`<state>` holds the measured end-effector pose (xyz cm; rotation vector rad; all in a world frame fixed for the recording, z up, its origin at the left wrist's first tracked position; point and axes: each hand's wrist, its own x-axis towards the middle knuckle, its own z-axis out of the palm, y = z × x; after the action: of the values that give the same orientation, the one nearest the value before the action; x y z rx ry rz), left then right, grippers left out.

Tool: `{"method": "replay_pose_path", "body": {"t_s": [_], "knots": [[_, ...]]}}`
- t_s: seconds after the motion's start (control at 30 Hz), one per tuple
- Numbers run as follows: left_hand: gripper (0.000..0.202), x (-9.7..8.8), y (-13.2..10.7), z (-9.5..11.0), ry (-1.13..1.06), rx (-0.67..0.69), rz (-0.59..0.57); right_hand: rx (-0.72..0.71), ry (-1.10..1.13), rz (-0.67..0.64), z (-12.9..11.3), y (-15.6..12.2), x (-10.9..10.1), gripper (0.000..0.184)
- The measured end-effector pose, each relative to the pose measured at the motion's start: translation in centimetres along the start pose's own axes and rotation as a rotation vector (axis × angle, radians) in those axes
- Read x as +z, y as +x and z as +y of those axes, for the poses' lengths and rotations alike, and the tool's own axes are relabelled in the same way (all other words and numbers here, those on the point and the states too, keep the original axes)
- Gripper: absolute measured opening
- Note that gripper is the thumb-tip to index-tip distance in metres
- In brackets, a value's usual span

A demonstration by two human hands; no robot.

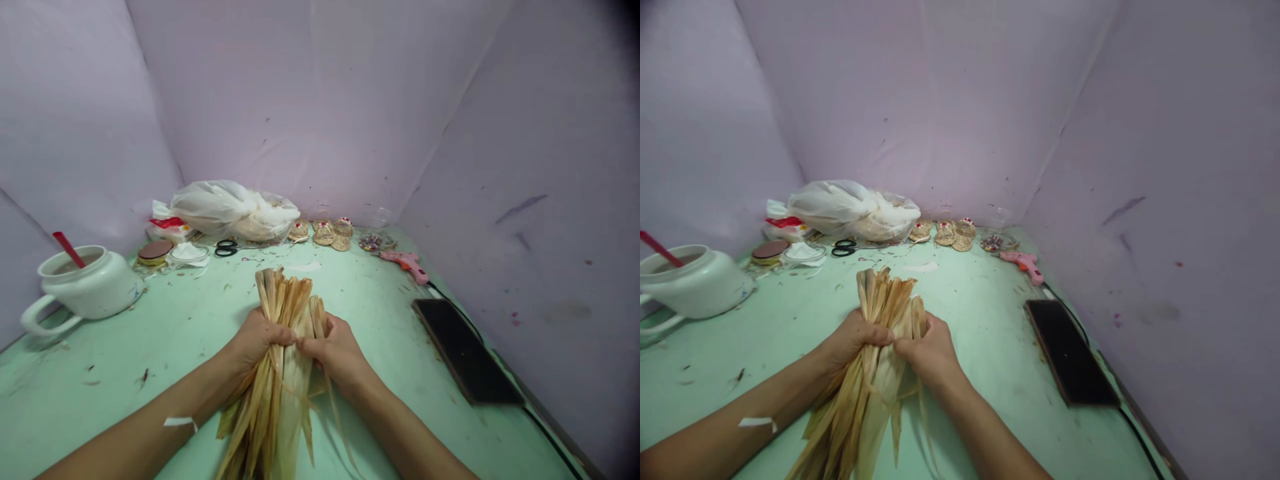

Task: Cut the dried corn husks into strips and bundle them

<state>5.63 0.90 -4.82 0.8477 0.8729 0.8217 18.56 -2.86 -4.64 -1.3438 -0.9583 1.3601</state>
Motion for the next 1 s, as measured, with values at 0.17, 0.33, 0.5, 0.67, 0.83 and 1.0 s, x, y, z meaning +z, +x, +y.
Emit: {"method": "replay_pose_path", "body": {"t_s": [0.17, 0.33, 0.5, 0.67, 0.83, 1.0], "knots": [[0.048, 0.0, -0.2, 0.1, 0.018, 0.003, -0.020, 0.023, -0.005, -0.020, 0.0, 0.1, 0.0, 0.016], [0.041, -0.2, -0.2, 0.0, 0.011, -0.010, -0.056, 0.021, -0.046, 0.042, 0.2, 0.9, -0.6, 0.016], [0.024, -0.8, -0.1, 0.6, -0.001, -0.029, -0.012, 0.026, 0.101, 0.208, -0.7, 2.1, -2.8, 0.012], [0.015, -3.1, 0.3, 3.2, -0.095, -0.193, -0.054, 0.024, 0.268, 0.371, -2.4, 2.9, -6.1, 0.019], [0.012, -6.3, 0.7, 6.2, -0.254, -0.148, -0.327, 0.003, 0.386, 0.446, -3.6, 3.3, -8.3, 0.016], [0.018, -7.0, 0.3, 6.9, -0.324, 0.036, -0.480, -0.170, 0.651, 0.446, -5.0, 2.9, -12.0, 0.019]]}}
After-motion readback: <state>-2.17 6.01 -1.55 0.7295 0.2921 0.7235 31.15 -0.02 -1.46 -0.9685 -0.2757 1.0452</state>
